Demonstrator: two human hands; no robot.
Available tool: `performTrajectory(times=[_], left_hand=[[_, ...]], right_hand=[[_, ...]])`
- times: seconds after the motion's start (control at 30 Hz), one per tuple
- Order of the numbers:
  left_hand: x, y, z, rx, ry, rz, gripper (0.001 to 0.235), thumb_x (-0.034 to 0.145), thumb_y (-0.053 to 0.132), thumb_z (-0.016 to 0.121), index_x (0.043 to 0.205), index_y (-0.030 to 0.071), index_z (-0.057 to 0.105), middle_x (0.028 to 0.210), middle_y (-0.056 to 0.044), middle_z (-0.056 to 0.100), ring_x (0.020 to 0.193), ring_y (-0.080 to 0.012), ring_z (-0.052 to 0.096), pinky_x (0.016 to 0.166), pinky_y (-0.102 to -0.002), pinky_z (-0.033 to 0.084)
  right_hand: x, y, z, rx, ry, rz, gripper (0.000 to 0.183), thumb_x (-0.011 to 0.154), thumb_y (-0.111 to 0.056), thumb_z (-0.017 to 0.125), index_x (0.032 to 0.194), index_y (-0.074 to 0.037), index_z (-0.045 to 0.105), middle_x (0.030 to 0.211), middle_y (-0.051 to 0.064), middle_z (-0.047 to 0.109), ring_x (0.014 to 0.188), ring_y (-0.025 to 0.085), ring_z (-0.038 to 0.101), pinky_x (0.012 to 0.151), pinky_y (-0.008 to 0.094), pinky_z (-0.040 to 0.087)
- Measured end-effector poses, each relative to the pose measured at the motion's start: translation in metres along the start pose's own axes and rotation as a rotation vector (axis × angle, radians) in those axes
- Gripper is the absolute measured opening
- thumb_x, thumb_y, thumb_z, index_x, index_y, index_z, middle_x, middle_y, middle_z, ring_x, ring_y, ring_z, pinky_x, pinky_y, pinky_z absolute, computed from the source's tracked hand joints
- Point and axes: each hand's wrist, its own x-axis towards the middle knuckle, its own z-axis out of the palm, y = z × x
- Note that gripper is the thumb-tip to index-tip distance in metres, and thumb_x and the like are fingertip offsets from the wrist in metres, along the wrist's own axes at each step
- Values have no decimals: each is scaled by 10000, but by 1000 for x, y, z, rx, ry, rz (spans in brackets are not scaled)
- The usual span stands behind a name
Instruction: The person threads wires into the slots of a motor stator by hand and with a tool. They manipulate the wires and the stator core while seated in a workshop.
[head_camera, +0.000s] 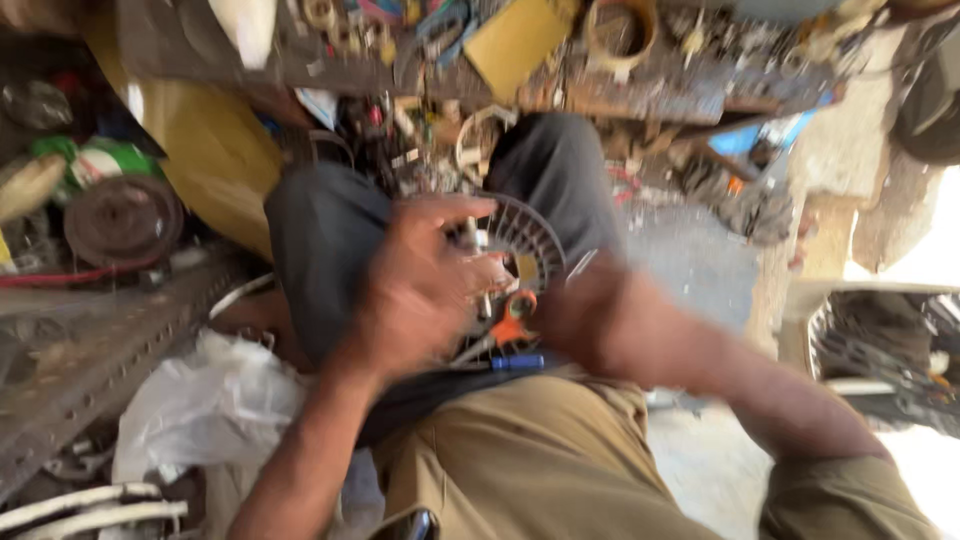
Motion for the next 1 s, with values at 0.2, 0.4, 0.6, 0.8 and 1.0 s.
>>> performTrajectory(times=[0.2, 0.4, 0.6, 0.8, 1.0], left_hand=[[3, 20, 9, -338, 128, 29, 160, 889, 118, 733, 1020, 27, 726, 1231, -106, 647, 1021, -274, 684, 909, -453, 578], [38, -60, 6, -57, -299, -251, 142, 819, 128, 817, 891, 30, 743, 941, -99, 720, 932, -275, 705, 842, -418, 558], [-5, -6, 2, -100, -82, -49, 114, 804, 52, 719, 915, 63, 746, 1143, -161, 673, 1051, -384, 644, 921, -475, 529], [3, 23, 4, -80, 93, 156, 127, 868, 62, 693, 979, 36, 747, 1253, -123, 635, 1040, -281, 664, 943, -434, 546], [38, -51, 18, -92, -189, -200, 150, 852, 163, 826, 868, 48, 730, 952, -96, 696, 940, -278, 691, 844, -377, 537]], right_hand=[[44, 78, 48, 432, 134, 537, 160, 824, -123, 786, 977, -83, 758, 874, 77, 704, 712, 212, 703, 613, 356, 552], [57, 54, 24, -380, 64, 341, 155, 736, -200, 796, 829, -99, 725, 770, 99, 660, 634, 286, 639, 508, 441, 472], [-7, 4, 14, -39, -59, 18, 161, 774, -117, 746, 926, -72, 719, 830, 65, 656, 707, 215, 644, 597, 396, 489], [33, 73, 47, 281, 129, 508, 137, 837, -167, 798, 915, -62, 758, 823, 95, 695, 712, 273, 664, 633, 393, 528], [63, 54, 23, -198, 143, 304, 75, 823, -145, 749, 889, -113, 763, 789, 86, 684, 669, 266, 654, 583, 418, 495]])
